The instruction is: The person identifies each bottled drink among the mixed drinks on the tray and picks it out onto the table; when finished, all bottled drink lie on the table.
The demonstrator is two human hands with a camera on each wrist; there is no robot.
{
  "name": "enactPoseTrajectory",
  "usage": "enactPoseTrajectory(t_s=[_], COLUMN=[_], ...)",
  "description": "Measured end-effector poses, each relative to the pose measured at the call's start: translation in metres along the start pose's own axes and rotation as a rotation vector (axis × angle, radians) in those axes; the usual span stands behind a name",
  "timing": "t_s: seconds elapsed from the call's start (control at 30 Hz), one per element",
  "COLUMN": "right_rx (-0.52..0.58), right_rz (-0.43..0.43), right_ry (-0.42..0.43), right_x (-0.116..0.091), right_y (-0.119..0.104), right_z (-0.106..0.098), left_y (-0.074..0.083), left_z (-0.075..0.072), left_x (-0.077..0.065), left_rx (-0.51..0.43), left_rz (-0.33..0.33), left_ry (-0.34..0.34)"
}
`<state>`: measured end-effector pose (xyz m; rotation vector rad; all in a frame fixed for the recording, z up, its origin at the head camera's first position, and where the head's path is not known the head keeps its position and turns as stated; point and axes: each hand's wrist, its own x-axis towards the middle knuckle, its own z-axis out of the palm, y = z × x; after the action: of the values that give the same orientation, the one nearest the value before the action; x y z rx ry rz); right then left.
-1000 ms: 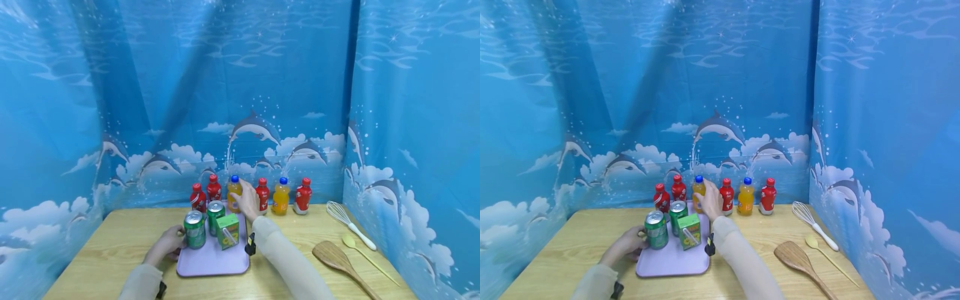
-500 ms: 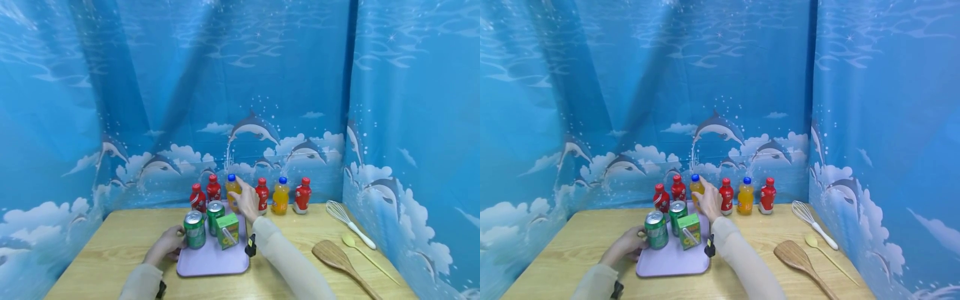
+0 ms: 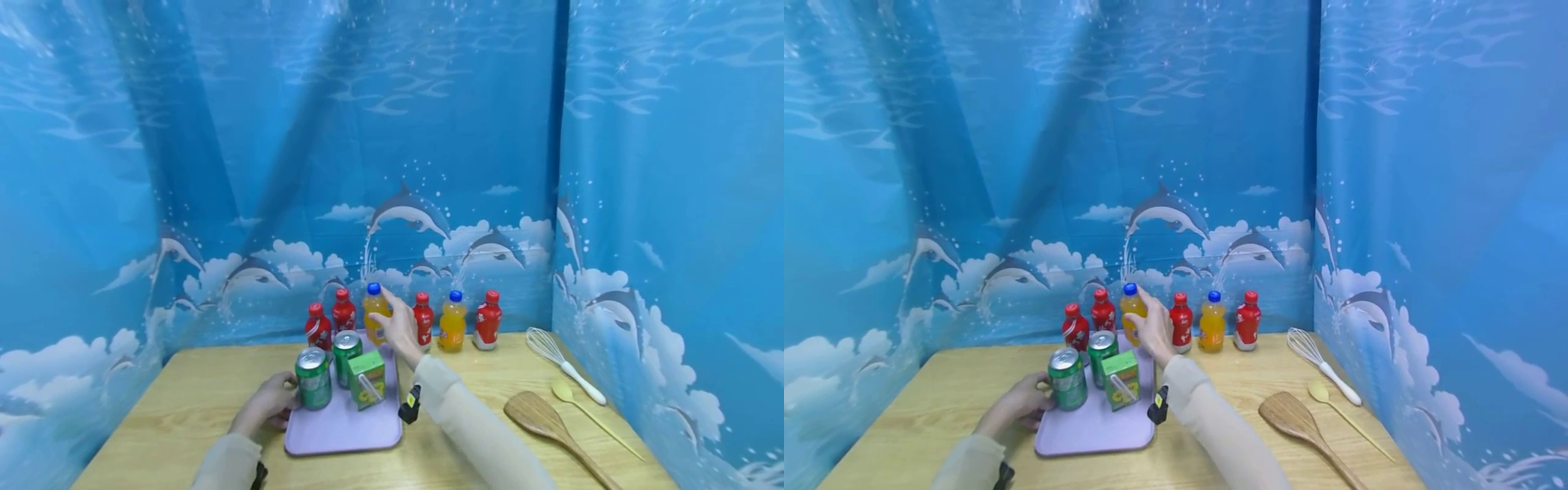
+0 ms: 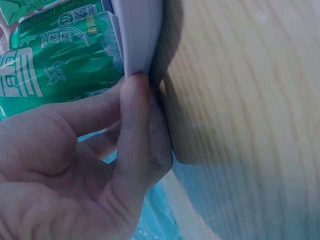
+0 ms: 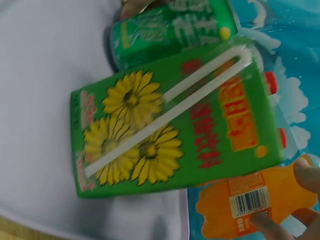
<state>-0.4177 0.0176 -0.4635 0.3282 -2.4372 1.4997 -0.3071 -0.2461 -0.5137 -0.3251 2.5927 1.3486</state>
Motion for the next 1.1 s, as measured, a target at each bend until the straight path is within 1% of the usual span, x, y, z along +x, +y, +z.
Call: enactPoseTrajectory(t_s=[0.17,0.3,0.43,0.73,0.93,1.1], right_rx=[0.130,0.185,0.191,0.220,0.212,0.185], right_rz=[0.065,0.087,0.072,0.021,0.039,0.057], right_ry=[-0.032,-0.046,-0.046,-0.006,-0.003,0.008], right_x=[-0.003,-0.005,-0.008,-0.016,-0.022,-0.028], right_y=[-0.007,-0.009,-0.011,-0.012,-0.003,0.008], right_z=[-0.009,-0.016,-0.024,-0.043,-0.056,-0.066], left_y=[-0.002,-0.002,-0.002,-0.004,-0.010,-0.008], left_z=[0.000,0.000,-0.001,-0.001,-0.002,-0.003], left_x=[0.001,0.000,0.000,0.001,0.000,-0.002], left_rx=[-0.004,-0.010,-0.017,-0.026,-0.047,-0.042], left_rz=[-0.007,-0.008,-0.003,0.005,0.022,0.024], left_ry=[-0.002,-0.007,-0.009,-0.019,-0.056,-0.073])
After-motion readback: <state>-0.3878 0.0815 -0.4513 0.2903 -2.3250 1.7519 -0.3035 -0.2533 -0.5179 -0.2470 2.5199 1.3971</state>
